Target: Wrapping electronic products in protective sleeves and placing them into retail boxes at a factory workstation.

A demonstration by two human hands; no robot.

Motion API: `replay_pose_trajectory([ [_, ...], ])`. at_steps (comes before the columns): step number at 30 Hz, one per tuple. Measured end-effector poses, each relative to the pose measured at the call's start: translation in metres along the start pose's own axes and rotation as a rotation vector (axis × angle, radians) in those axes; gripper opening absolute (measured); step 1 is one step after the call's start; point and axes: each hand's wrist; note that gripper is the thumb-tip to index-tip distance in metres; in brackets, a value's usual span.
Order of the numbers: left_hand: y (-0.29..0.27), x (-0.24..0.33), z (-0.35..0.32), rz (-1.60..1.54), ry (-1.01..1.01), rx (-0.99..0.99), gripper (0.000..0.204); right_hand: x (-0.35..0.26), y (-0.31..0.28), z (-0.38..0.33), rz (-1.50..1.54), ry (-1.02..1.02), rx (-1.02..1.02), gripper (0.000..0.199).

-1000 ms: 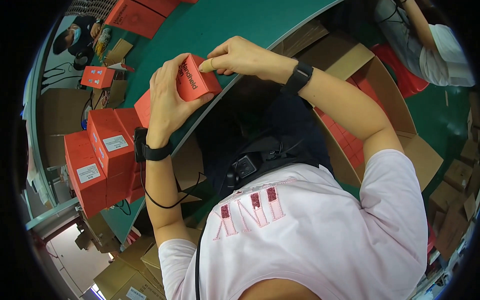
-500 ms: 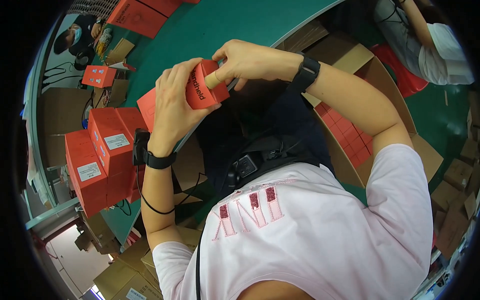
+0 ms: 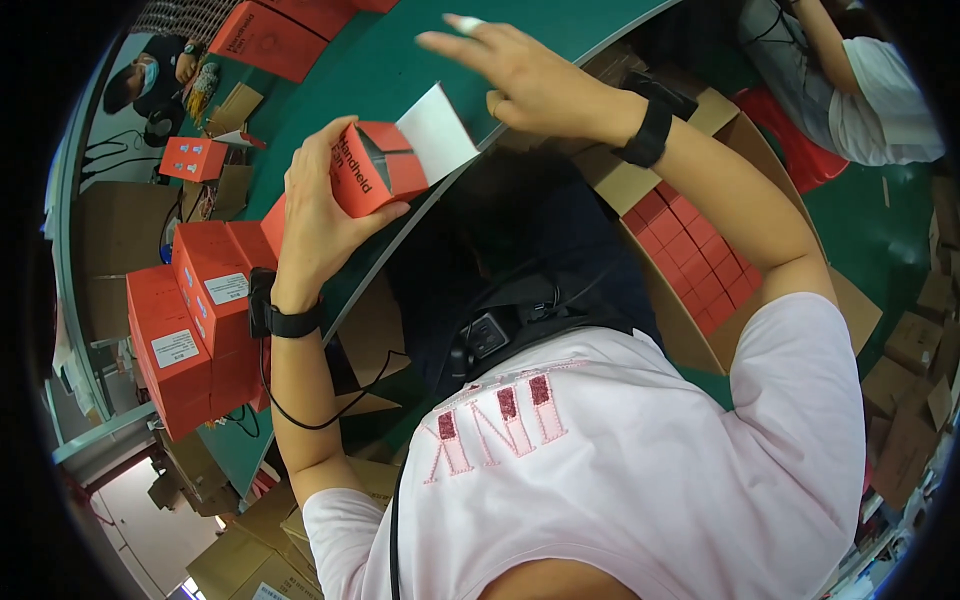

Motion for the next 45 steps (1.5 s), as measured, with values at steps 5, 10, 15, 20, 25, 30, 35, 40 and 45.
replay_pose_trajectory([
  [5, -0.004, 0.009, 0.007, -0.063, 0.048, 0.035, 0.092, -0.043, -0.009, 0.007, -0.704, -0.494, -0.200, 0.034],
  [10, -0.002, 0.007, 0.003, -0.094, 0.042, 0.088, 0.096, -0.053, -0.033, 0.006, -0.520, -0.401, -0.256, 0.032],
  [15, -0.001, 0.012, 0.007, -0.111, 0.061, 0.092, 0.098, -0.063, -0.010, 0.007, -0.075, -0.322, -0.115, 0.025],
  [20, -0.006, 0.003, 0.002, -0.186, -0.033, 0.113, 0.100, -0.058, -0.029, 0.010, 0.354, -0.140, -0.361, 0.022],
  [25, -0.003, 0.005, 0.004, -0.162, -0.051, 0.107, 0.101, -0.059, 0.000, 0.007, 0.145, -0.143, -0.195, 0.040],
  [30, -0.005, 0.005, 0.003, -0.114, -0.033, 0.053, 0.099, -0.067, 0.015, -0.008, 0.062, -0.046, -0.147, 0.064],
  [35, 0.003, 0.007, 0.005, -0.083, 0.038, 0.065, 0.097, -0.059, 0.023, 0.001, 0.164, 0.047, -0.202, 0.062],
  [40, 0.001, 0.005, 0.008, -0.130, 0.025, 0.023, 0.096, -0.050, 0.021, 0.021, 0.245, 0.071, -0.241, 0.043],
  [45, -0.005, 0.002, 0.013, -0.119, -0.028, -0.016, 0.095, -0.025, 0.034, 0.038, 0.209, -0.177, -0.057, 0.017],
])
Point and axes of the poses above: each hand's wrist, its own z-axis towards the middle knuckle, its own y-axis out of the palm, x = y × z, and after that the axes turned 2 degrees about -x, right-handed
